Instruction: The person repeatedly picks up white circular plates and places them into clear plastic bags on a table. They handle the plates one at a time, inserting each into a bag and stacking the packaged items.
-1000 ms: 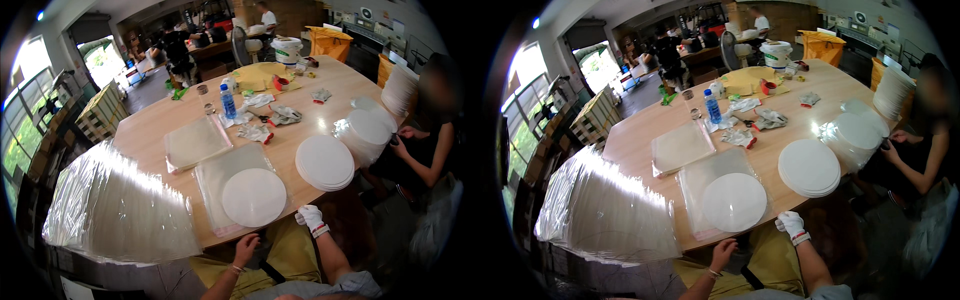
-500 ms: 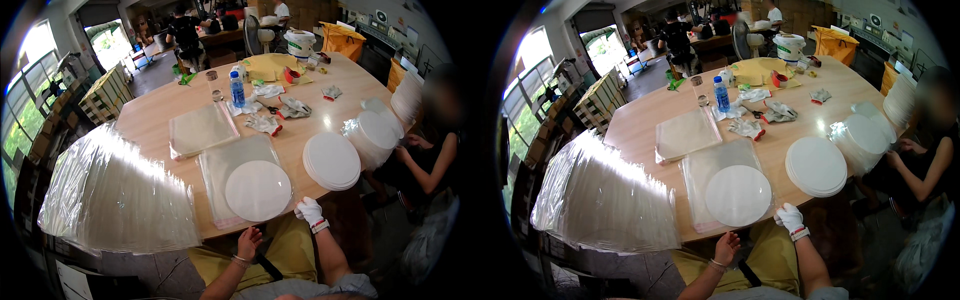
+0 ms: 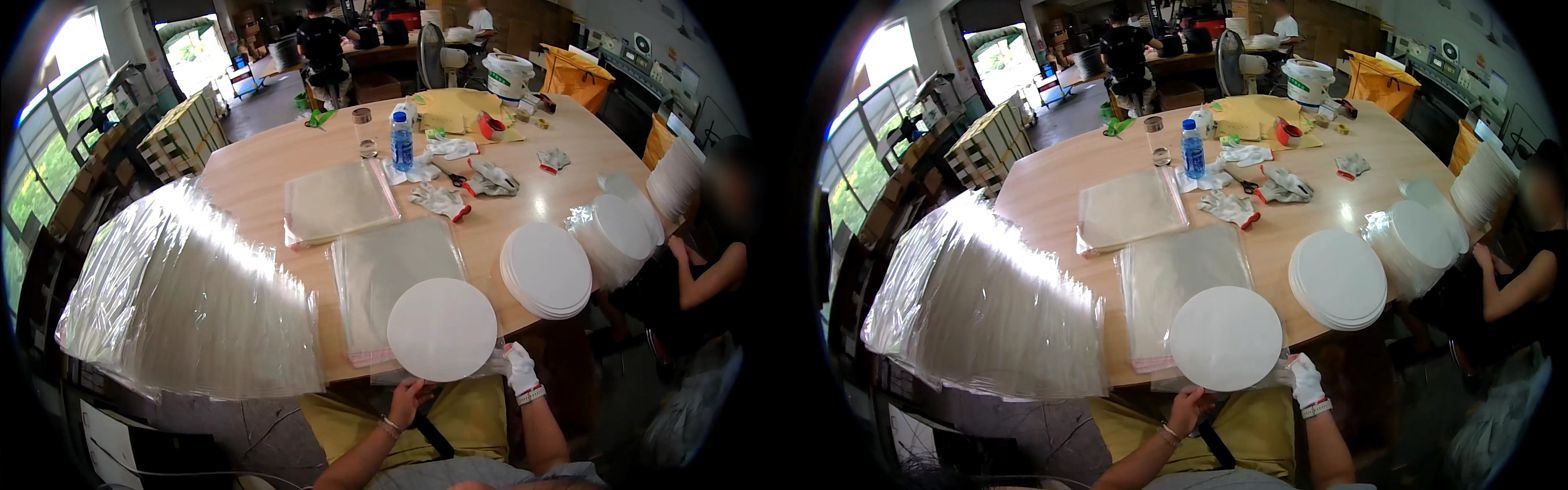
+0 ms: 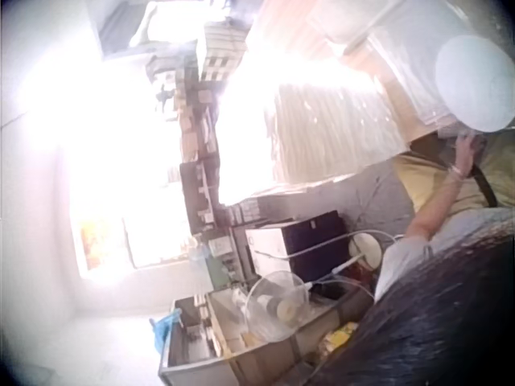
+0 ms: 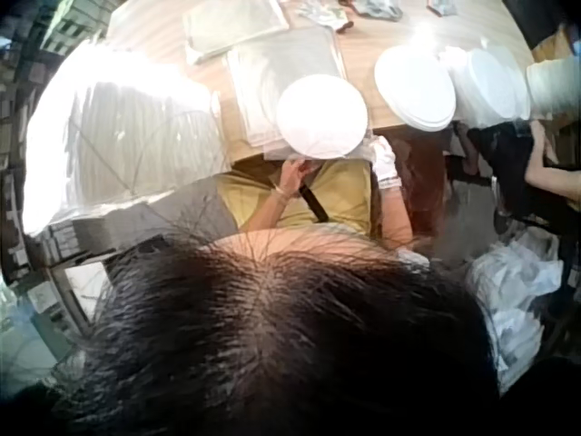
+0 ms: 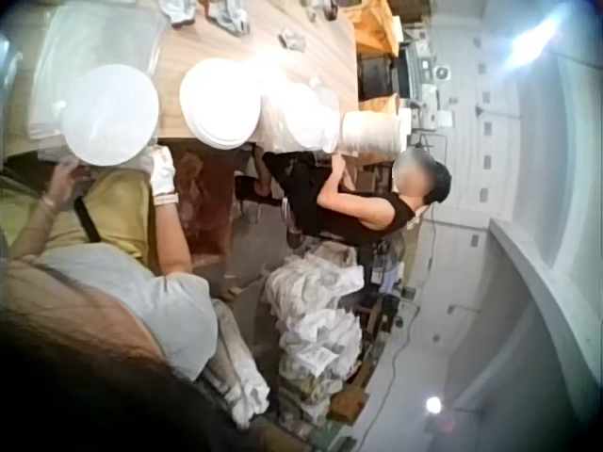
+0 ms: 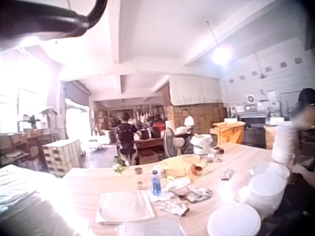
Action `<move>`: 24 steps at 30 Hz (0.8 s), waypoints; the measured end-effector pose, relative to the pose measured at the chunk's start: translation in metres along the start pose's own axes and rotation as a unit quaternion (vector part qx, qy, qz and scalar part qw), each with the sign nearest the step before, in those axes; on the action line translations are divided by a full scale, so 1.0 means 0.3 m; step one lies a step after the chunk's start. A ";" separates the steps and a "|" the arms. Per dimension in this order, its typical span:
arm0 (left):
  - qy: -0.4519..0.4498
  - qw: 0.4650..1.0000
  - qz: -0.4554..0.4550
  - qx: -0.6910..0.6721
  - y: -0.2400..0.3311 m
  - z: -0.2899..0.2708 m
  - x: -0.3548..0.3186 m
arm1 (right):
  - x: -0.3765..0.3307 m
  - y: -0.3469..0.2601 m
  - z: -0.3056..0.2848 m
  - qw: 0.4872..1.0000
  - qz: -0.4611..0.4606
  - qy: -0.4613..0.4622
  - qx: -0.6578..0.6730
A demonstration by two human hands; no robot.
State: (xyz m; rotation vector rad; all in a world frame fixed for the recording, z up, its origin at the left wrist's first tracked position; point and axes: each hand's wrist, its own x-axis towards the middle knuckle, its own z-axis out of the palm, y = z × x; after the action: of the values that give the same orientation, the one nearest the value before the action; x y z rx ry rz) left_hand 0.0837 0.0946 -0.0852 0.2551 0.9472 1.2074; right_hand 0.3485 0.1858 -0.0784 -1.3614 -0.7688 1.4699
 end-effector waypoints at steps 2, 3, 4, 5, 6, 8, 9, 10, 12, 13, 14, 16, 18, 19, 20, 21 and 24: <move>0.036 0.997 0.032 -0.062 0.036 0.027 -0.029 | 0.029 0.009 0.034 0.995 0.003 -0.022 -0.101; 0.055 0.993 0.049 -0.092 0.054 0.028 -0.037 | 0.011 -0.015 0.073 0.972 -0.021 -0.023 -0.234; 0.068 0.995 0.059 -0.045 0.068 0.017 -0.036 | -0.002 -0.024 0.087 0.976 -0.023 -0.040 -0.211; 0.084 0.994 0.069 0.001 0.078 0.001 -0.035 | -0.017 -0.017 0.085 0.980 -0.023 -0.059 -0.188; 0.101 0.990 0.083 0.044 0.093 -0.014 -0.035 | -0.018 0.001 0.082 0.982 -0.026 -0.081 -0.167; 0.080 0.984 0.123 0.102 0.133 0.045 -0.066 | 0.039 0.118 0.025 0.994 -0.075 -0.055 -0.063; 0.084 0.977 0.150 0.129 0.158 0.051 -0.086 | -0.051 -0.014 0.088 0.987 -0.035 -0.096 -0.121; 0.061 0.968 0.162 0.184 0.189 0.025 -0.097 | -0.073 -0.040 0.137 0.979 -0.070 -0.110 -0.155; 0.003 0.942 0.195 0.272 0.257 0.056 -0.129 | -0.079 -0.007 0.150 0.972 -0.144 -0.119 -0.141; -0.016 0.935 0.222 0.275 0.310 0.085 -0.175 | -0.053 0.053 0.148 0.970 -0.178 -0.133 -0.096; -0.035 0.928 0.248 0.277 0.391 0.147 -0.252 | -0.043 0.031 0.184 0.969 -0.176 -0.155 -0.077; -0.077 0.900 0.295 0.311 0.519 0.205 -0.398 | -0.131 -0.112 0.287 0.965 -0.165 -0.196 -0.048; -0.065 0.852 0.352 0.381 0.660 0.263 -0.595 | -0.229 -0.331 0.469 0.947 -0.195 -0.251 0.050; -0.026 0.804 0.394 0.445 0.742 0.305 -0.711 | -0.268 -0.448 0.560 0.928 -0.223 -0.296 0.034; 0.028 0.746 0.429 0.509 0.827 0.340 -0.831 | -0.302 -0.550 0.671 0.904 -0.242 -0.353 0.021; 0.037 0.635 0.566 0.524 0.918 0.353 -0.910 | -0.348 -0.649 0.774 0.877 -0.273 -0.395 0.024; 0.193 0.611 0.667 0.381 1.151 0.283 -1.056 | -0.511 -0.899 1.083 0.832 -0.257 -0.488 0.052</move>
State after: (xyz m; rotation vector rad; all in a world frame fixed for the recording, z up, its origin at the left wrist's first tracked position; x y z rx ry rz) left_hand -0.1012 -0.0256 0.3370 1.6979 1.7215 2.1730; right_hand 0.0815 0.1871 0.2827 -0.1610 -1.5170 1.6644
